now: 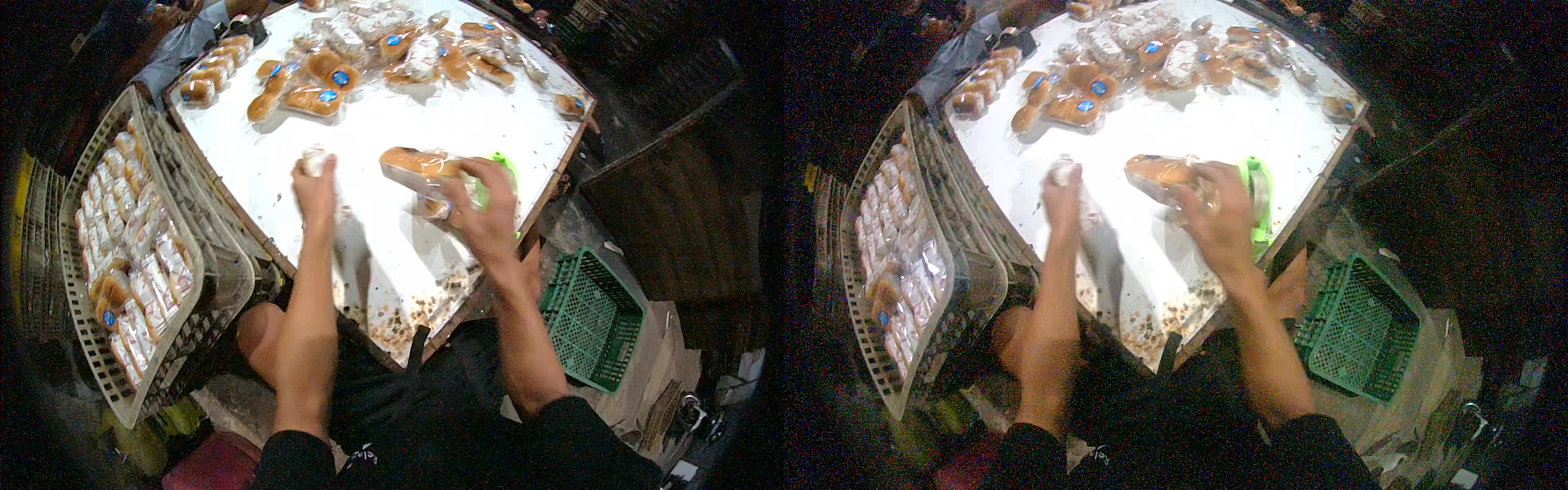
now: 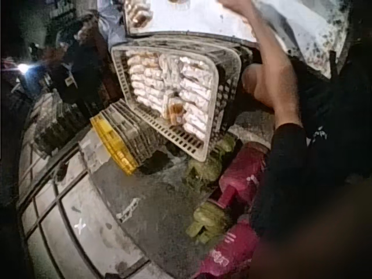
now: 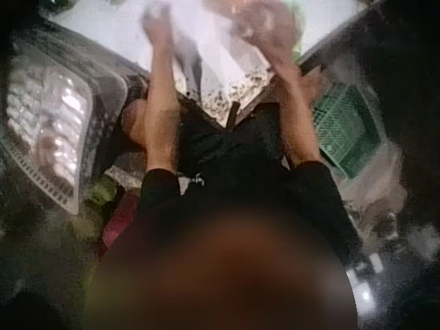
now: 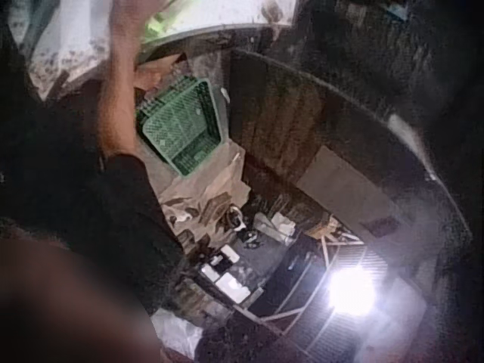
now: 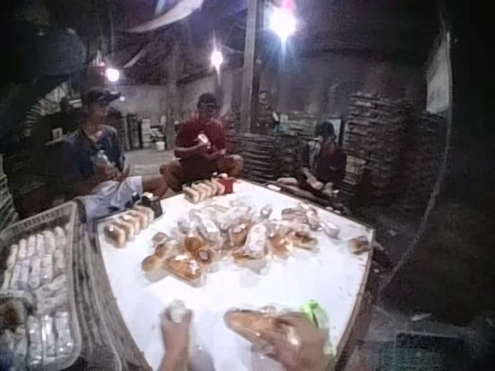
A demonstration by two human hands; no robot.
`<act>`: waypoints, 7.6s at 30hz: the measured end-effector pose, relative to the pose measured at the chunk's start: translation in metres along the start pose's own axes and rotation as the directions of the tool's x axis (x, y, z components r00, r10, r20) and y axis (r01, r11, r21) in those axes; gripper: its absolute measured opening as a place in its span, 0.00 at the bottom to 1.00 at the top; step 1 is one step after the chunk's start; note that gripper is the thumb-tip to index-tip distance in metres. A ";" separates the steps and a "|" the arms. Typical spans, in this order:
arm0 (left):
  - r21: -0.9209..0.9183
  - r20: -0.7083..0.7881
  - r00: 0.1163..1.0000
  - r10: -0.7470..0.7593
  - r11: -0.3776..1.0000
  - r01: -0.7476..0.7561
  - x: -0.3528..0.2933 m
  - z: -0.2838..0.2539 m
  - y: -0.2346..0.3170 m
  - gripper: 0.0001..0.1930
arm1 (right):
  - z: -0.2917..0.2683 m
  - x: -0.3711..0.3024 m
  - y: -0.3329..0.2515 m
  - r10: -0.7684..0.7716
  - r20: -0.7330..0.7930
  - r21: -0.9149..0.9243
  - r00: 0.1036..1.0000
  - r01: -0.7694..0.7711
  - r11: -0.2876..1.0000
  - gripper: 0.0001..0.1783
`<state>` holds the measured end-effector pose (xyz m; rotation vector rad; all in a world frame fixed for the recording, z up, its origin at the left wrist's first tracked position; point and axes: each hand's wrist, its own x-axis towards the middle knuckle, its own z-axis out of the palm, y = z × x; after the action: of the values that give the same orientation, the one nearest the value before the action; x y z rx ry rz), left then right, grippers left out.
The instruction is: The person sits on the floor at a low table and repeatedly places small loaves of bread into clear plastic bags. They seal each bag using a handheld tape dispenser and place the packaged bread into a green crate. The process is repeated for multiple loaves.
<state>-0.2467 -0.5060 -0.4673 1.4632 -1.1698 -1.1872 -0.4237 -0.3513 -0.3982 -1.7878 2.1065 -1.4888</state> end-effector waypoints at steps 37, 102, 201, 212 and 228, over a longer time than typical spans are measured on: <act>-0.274 0.039 0.780 0.625 0.757 -0.593 -0.141 -0.047 0.077 0.11 | -0.026 -0.039 -0.076 -0.106 -0.207 0.138 0.973 0.137 0.981 0.05; -0.233 0.295 0.938 0.180 0.966 -0.112 -0.145 0.022 0.010 0.10 | -0.027 -0.061 0.136 0.437 -0.258 -0.196 0.861 -0.490 0.849 0.26; 0.257 0.761 0.560 0.328 0.639 -0.725 -0.074 -0.008 -0.004 0.34 | 0.116 0.077 -0.275 -0.875 -0.198 0.459 0.442 0.831 0.315 0.29; 0.320 0.794 0.560 0.239 0.618 -0.718 -0.077 0.016 0.013 0.29 | 0.124 0.063 -0.283 -0.778 0.140 0.321 0.612 0.716 0.620 0.27; 0.307 0.711 0.625 0.321 0.658 -0.688 -0.077 -0.001 0.019 0.26 | 0.115 0.028 -0.262 -0.584 -0.004 0.535 0.812 0.495 0.685 0.24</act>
<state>-0.2558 -0.4334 -0.4379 0.9549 -2.3940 -0.9155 -0.1709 -0.4204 -0.2789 -2.2814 0.9607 -1.7008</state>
